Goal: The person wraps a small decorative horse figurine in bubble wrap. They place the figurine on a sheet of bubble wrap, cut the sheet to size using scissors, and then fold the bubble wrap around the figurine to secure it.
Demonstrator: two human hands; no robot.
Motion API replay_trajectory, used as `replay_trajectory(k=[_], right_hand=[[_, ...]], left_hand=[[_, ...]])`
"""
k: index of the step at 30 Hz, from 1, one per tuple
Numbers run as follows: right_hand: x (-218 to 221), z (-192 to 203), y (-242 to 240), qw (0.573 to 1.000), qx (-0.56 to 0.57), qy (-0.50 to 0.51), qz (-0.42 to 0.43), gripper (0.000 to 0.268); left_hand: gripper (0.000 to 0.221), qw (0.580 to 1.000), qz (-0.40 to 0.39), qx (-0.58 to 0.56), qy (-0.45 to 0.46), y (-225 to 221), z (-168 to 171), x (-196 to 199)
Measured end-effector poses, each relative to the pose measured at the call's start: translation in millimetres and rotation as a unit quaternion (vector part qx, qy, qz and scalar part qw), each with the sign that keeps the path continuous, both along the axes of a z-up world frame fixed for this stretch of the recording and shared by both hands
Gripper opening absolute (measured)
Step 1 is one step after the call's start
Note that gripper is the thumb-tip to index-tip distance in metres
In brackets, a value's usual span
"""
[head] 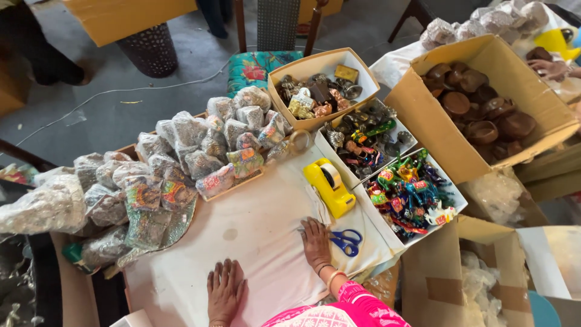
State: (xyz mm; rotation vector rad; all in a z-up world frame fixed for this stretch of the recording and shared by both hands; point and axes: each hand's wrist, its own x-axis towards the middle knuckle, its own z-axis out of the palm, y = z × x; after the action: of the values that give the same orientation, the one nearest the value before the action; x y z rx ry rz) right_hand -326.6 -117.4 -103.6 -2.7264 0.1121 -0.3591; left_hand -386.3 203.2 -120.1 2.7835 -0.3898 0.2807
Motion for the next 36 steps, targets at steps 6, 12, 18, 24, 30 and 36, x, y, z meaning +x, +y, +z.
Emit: replay_trajectory(k=[6,12,18,24,30,36], right_hand=[[-4.3,-0.2,-2.6,0.999,0.016,-0.026,0.017,0.039],[-5.6,-7.7,-12.6,0.995,0.064,-0.054,0.049,0.045],[-16.0,19.2,-50.2,0.973,0.197,-0.008,0.123,0.046],[-50.9,48.8,-114.3,0.968,0.227,-0.100,0.040,0.030],[-75.6,110.3,-196.7,0.950,0.181,-0.231,-0.105,0.017],[-60.2,120.1,-296.4,0.932,0.088,-0.259,-0.236,0.018]], left_hand=[[0.069,1.000,-0.001,0.025,0.016,-3.8,9.0,-2.2],[0.069,0.994,0.065,0.055,0.073,-15.5,-5.1,-16.4],[0.073,0.997,0.061,0.003,0.046,-25.5,-21.9,-53.3],[0.075,0.999,0.046,-0.013,-0.012,-16.5,-63.4,-85.3],[0.076,0.998,0.056,-0.016,-0.006,-16.5,-70.0,-88.5],[0.077,0.997,0.068,0.038,0.024,-12.5,-65.3,-80.0]])
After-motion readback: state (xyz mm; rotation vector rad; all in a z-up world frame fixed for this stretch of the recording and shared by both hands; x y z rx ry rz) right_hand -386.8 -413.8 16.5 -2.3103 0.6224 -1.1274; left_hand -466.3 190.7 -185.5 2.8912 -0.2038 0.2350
